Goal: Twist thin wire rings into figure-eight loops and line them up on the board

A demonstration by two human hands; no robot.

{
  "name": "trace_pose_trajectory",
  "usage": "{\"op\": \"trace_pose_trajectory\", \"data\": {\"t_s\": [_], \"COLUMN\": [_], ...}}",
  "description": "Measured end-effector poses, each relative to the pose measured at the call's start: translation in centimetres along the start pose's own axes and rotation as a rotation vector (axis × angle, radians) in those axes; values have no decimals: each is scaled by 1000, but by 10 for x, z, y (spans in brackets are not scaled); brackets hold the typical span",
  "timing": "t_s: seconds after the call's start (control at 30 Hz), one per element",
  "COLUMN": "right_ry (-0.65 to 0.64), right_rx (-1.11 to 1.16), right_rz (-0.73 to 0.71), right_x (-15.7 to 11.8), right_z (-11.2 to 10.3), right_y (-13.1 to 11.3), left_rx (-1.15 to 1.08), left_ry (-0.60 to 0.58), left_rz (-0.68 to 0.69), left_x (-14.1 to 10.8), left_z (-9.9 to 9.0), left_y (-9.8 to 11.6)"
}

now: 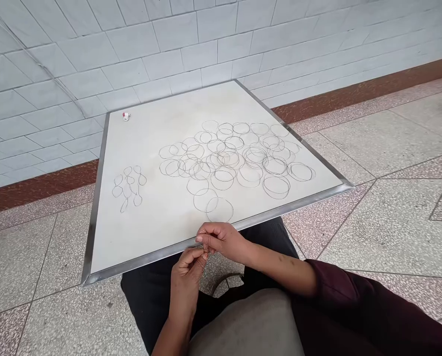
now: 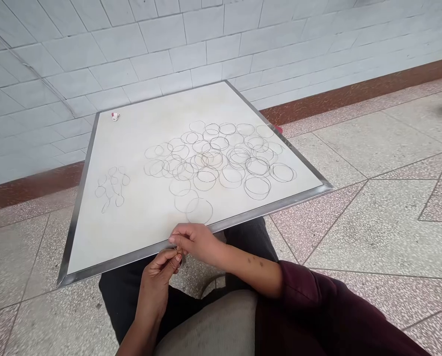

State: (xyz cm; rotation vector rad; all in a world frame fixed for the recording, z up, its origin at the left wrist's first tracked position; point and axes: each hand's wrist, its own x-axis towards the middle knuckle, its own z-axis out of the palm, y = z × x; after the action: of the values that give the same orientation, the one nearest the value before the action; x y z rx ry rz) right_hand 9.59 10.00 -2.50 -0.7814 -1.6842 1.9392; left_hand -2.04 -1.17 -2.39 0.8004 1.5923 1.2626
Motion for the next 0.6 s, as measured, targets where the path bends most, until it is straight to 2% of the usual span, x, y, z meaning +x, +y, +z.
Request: {"op": "trace_pose_trajectory", "data": {"t_s": [0.17, 0.33, 0.47, 0.6], "right_ry": [-22, -21, -23, -53], "right_rx": [39, 26, 42, 89], "right_rz": [30, 35, 68, 128], "right_x": [1, 1, 2, 3], "right_z": [-3, -3, -5, -8], "right_y": [-2, -4, -4, 2], "left_rx": [-78, 5, 41, -10], "left_ry": [-30, -47, -113, -153], "left_rz": [-125, -85, -27, -94], "left_x": [-2, -4, -6, -4], "left_z": [1, 0, -4, -10], "left_y": [0, 4, 7, 6]}}
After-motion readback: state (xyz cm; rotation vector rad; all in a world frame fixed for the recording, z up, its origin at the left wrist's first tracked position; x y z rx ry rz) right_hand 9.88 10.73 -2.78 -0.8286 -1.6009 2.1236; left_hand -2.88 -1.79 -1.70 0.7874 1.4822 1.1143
